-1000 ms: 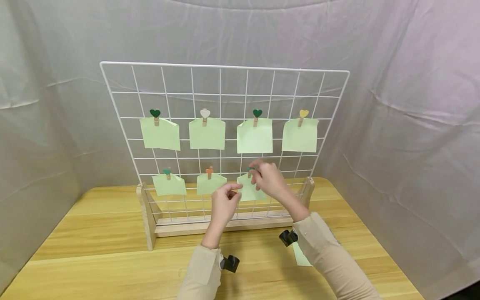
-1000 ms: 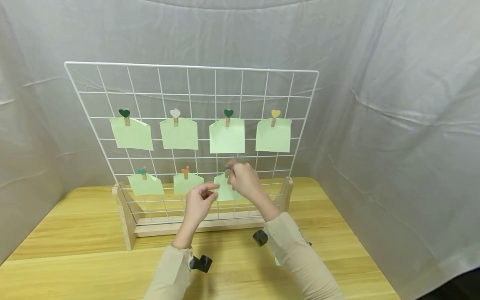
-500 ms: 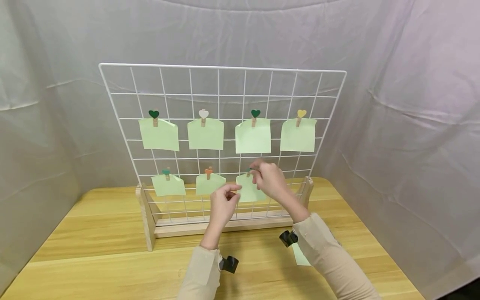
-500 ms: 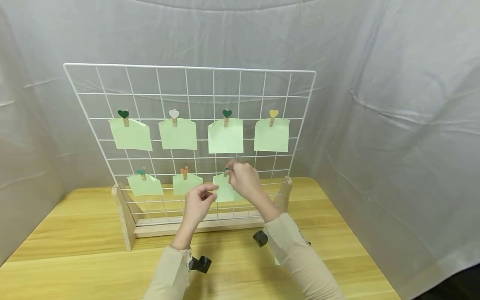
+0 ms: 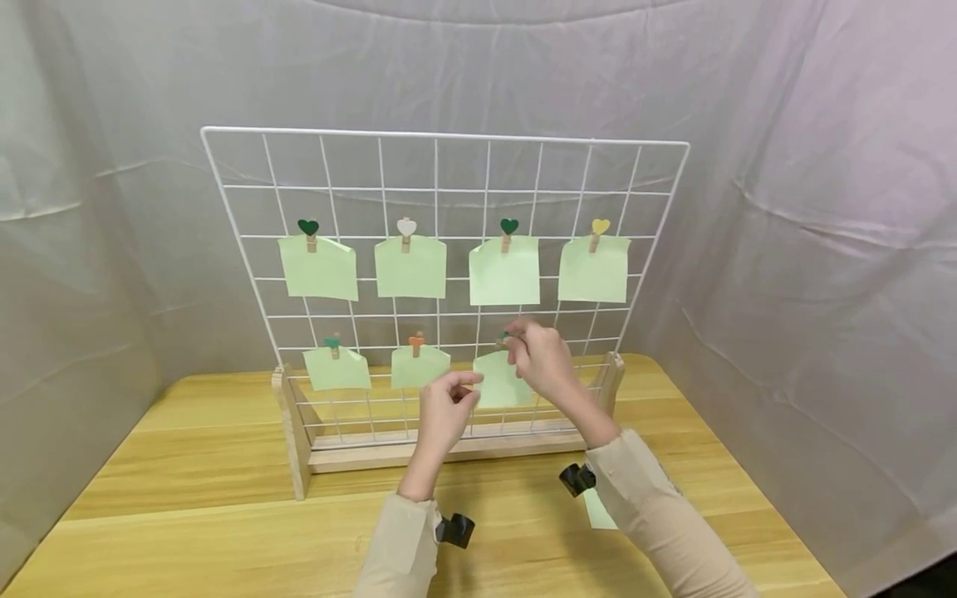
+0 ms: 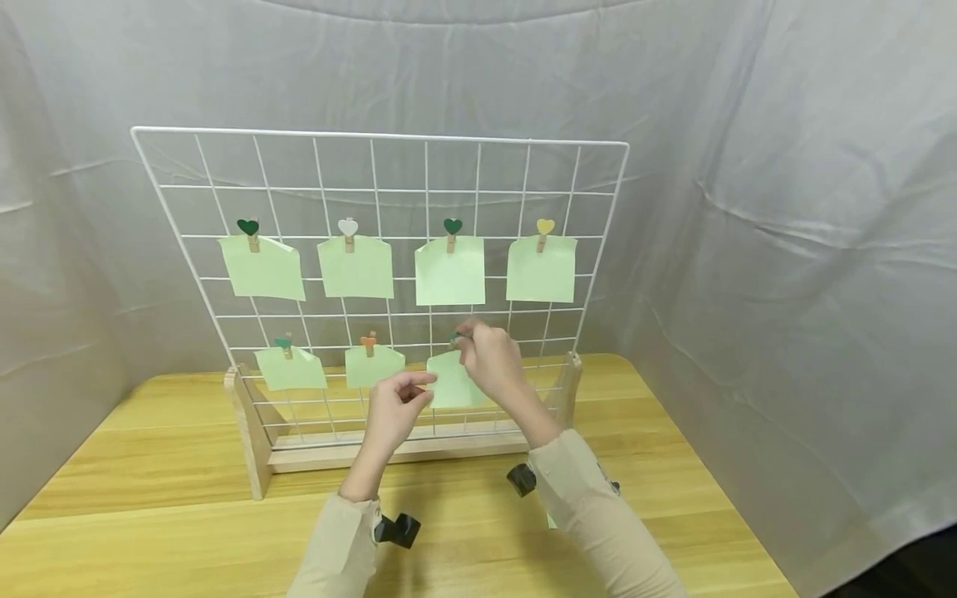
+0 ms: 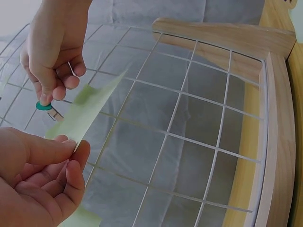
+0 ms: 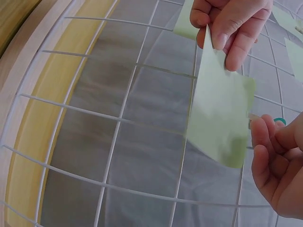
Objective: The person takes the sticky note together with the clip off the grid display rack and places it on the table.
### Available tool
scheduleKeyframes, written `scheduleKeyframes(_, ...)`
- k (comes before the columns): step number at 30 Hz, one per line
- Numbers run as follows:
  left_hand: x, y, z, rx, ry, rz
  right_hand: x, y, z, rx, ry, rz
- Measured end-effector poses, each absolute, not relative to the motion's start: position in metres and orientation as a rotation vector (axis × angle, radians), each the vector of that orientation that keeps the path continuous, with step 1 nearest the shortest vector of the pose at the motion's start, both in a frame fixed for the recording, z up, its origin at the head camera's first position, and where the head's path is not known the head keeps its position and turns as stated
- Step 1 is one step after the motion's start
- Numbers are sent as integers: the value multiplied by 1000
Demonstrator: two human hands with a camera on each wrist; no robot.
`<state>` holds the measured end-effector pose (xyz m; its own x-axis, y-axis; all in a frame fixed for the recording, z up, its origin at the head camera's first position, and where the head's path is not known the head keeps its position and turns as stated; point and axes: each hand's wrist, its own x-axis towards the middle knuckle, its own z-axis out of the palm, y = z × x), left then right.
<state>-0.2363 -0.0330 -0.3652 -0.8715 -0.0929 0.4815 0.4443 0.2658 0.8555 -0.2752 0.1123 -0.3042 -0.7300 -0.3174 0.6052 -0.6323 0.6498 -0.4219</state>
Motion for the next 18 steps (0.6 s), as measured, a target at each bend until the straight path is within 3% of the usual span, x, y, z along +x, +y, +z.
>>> scheduleKeyframes(18, -231, -33, -371, -389, -2153, -1658, -269, 126, -309, 731, -2345, 1037)
